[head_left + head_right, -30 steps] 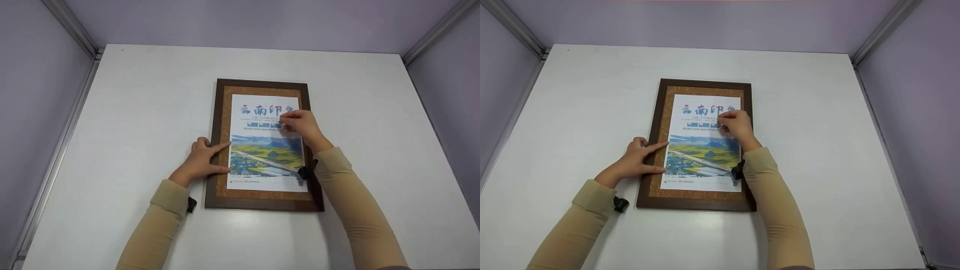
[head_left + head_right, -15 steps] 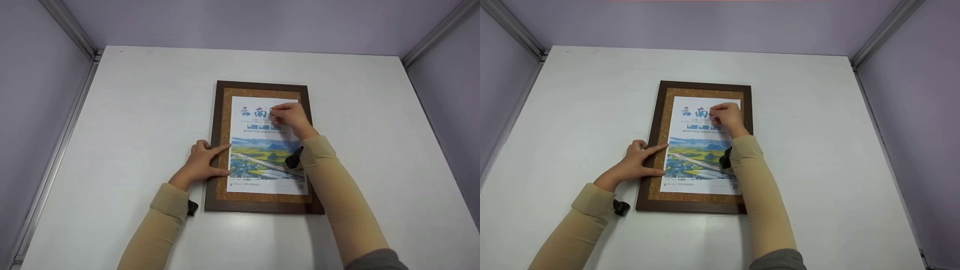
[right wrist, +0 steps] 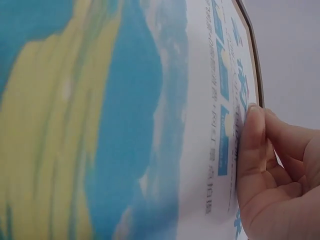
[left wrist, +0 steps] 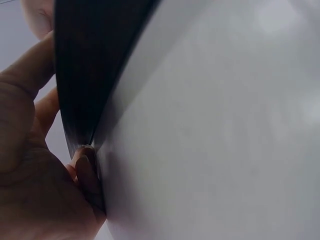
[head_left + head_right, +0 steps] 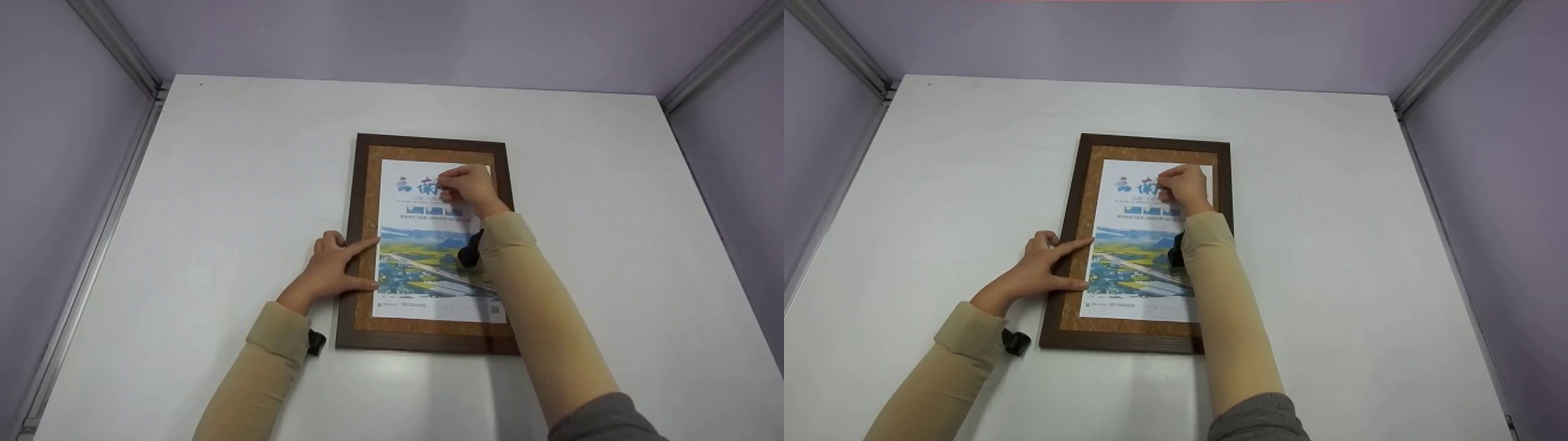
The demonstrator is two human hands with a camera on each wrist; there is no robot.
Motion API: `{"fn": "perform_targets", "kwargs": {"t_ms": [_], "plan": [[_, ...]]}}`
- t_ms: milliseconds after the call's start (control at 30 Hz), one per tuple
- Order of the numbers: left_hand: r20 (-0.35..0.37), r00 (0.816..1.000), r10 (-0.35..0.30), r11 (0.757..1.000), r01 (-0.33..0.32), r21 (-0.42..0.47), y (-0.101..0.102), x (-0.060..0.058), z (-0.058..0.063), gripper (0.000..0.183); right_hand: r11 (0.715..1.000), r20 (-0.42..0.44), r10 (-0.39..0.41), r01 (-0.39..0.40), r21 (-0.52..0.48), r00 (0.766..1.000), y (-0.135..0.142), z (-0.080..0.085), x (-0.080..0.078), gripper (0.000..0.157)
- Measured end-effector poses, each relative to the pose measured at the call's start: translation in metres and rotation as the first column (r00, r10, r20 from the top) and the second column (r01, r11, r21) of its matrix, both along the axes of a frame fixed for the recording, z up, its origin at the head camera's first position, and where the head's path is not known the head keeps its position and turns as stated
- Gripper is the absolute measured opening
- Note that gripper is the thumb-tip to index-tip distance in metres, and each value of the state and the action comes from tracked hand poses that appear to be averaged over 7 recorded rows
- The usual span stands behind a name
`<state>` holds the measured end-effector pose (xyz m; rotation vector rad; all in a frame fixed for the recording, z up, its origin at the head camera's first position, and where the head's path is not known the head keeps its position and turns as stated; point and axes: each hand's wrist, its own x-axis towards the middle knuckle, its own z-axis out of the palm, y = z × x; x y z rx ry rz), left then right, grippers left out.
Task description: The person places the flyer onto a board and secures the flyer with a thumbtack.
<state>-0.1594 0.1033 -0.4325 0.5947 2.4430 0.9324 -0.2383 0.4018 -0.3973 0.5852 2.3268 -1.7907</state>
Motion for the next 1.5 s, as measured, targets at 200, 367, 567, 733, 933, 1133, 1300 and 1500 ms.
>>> {"fn": "perform_targets", "kwargs": {"t_ms": [200,367,567,733,933,1133,1300,1500], "plan": [[-0.001,1.0,0.004,1.0,-0.004,0.001,0.0,0.0,0.0,0.083,0.999,0.037,-0.032,0.032,0.008,0.999,-0.002,0.001,-0.005,0.023],[-0.004,1.0,0.007,1.0,-0.007,0.002,-0.001,0.0,-0.001,0.084,0.998,0.085,-0.053,0.05,0.036,0.995,-0.005,0.003,-0.008,0.021],[0.012,1.0,0.017,1.0,-0.017,0.004,-0.002,0.001,-0.001,0.084,0.996,0.064,-0.074,0.071,0.045,0.995,-0.007,0.002,-0.006,0.02],[0.006,1.0,0.013,1.0,-0.013,0.015,-0.002,0.001,-0.001,0.084,0.995,0.032,-0.097,0.097,0.023,0.995,-0.007,-0.001,-0.005,0.017],[-0.011,1.0,0.0,1.0,0.0,-0.001,-0.003,0.001,-0.001,0.082,0.99,0.041,-0.136,0.137,-0.018,0.99,-0.008,-0.004,-0.003,0.013],[-0.008,1.0,0.007,1.0,-0.007,0.001,-0.003,0.002,-0.001,0.082,0.983,0.04,-0.169,0.172,-0.064,0.985,-0.009,-0.006,0.001,0.013],[-0.007,1.0,0.013,1.0,-0.013,-0.01,-0.002,0.001,-0.001,0.082,0.98,0.068,-0.19,0.194,-0.049,0.979,-0.008,-0.007,0.002,0.017],[0.003,1.0,0.015,1.0,-0.015,-0.01,-0.001,0.002,-0.003,0.083,0.985,0.09,-0.171,0.169,0.027,0.981,-0.006,-0.009,0.003,0.02]]}}
